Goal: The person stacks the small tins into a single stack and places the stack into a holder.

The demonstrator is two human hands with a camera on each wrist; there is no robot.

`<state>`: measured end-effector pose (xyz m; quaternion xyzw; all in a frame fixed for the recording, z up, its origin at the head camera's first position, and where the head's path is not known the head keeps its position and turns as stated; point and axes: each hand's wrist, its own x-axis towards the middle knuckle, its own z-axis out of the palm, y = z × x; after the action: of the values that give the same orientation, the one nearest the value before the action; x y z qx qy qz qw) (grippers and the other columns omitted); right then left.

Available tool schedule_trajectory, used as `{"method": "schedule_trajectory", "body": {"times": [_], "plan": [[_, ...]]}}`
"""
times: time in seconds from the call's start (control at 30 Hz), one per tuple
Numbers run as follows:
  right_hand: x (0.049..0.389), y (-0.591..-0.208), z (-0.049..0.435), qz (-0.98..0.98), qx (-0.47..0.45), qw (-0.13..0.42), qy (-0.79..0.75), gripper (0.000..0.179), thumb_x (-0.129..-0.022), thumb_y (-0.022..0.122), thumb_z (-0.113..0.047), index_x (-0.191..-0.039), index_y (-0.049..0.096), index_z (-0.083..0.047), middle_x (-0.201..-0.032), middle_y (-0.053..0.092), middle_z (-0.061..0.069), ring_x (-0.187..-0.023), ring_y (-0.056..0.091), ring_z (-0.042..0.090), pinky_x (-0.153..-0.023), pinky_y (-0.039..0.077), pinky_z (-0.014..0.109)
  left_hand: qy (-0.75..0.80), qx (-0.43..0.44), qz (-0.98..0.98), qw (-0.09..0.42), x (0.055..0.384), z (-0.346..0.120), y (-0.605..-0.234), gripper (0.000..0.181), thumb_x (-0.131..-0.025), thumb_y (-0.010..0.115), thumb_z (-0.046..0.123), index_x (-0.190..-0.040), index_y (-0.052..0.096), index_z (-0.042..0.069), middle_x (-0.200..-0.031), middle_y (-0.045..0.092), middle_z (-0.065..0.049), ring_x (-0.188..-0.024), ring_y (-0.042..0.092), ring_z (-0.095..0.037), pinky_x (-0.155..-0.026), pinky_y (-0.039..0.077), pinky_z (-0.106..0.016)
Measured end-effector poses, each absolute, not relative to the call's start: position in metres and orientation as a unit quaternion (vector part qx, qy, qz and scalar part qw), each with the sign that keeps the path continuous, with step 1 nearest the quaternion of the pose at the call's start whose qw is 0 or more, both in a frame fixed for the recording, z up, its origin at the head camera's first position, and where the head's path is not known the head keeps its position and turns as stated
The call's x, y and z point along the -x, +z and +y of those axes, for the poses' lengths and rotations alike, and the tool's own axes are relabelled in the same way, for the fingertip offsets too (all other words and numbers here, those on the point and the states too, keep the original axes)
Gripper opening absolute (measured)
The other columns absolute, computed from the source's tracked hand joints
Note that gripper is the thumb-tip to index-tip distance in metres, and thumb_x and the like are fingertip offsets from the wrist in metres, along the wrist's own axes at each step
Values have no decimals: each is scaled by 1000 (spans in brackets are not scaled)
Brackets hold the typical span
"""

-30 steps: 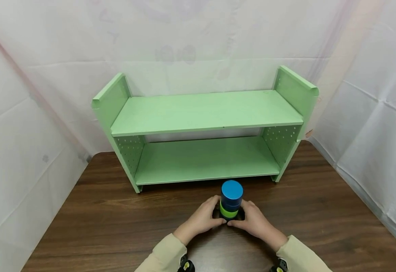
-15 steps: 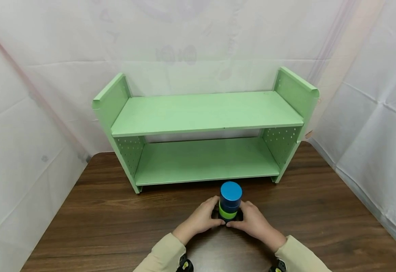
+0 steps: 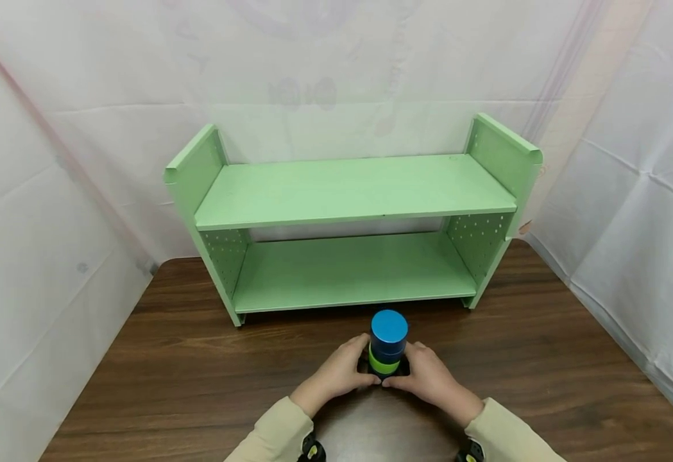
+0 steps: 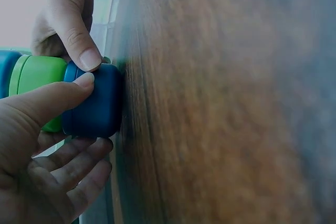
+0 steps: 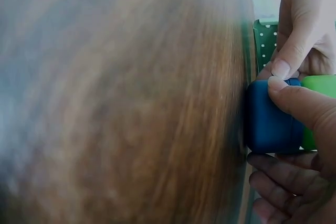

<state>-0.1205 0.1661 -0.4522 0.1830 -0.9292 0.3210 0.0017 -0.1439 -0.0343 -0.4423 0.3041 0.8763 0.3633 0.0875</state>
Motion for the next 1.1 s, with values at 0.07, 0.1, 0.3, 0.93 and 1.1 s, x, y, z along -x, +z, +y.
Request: {"method": "schedule_trajectory", "body": {"times": [0.07, 0.1, 0.3, 0.93, 1.1], "plan": [[119, -452, 164, -930, -183, 3, 319, 61, -69, 85, -34, -117, 61, -6, -104, 67, 8, -93, 61, 24, -77, 52, 43, 361, -304, 877, 87, 142, -36, -442, 56, -77, 79, 14, -125, 52, 6, -116, 60, -8, -105, 59, -21, -88, 50, -35], [119, -452, 164, -931, -183, 4, 317, 61, -69, 85, -34, -117, 62, -5, -103, 67, 8, -93, 62, 24, -77, 52, 43, 359, -304, 878, 87, 142, -37, -442, 56, -77, 79, 14, -125, 52, 6, -116, 60, -8, -105, 59, -21, -88, 50, -35], [117, -452, 160, -931, -193, 5, 311, 60, -68, 85, -34, -116, 62, -4, -101, 67, 9, -92, 62, 23, -77, 52, 43, 357, -301, 880, 82, 138, -40, -443, 57, -77, 80, 15, -125, 52, 5, -116, 60, -9, -106, 59, -22, -89, 50, -37], [113, -449, 149, -920, -224, -12, 323, 60, -70, 84, -34, -117, 61, -6, -104, 68, 9, -93, 62, 24, -77, 52, 43, 340, -289, 891, 83, 126, -55, -440, 57, -77, 80, 21, -124, 54, 3, -116, 60, -10, -108, 59, -24, -91, 50, -39], [114, -449, 146, -918, -233, -16, 320, 60, -70, 84, -35, -118, 60, -5, -104, 68, 9, -92, 62, 24, -76, 52, 42, 346, -281, 890, 92, 126, -58, -439, 59, -77, 80, 20, -127, 53, 4, -117, 60, -9, -109, 59, -25, -91, 50, -40]]}}
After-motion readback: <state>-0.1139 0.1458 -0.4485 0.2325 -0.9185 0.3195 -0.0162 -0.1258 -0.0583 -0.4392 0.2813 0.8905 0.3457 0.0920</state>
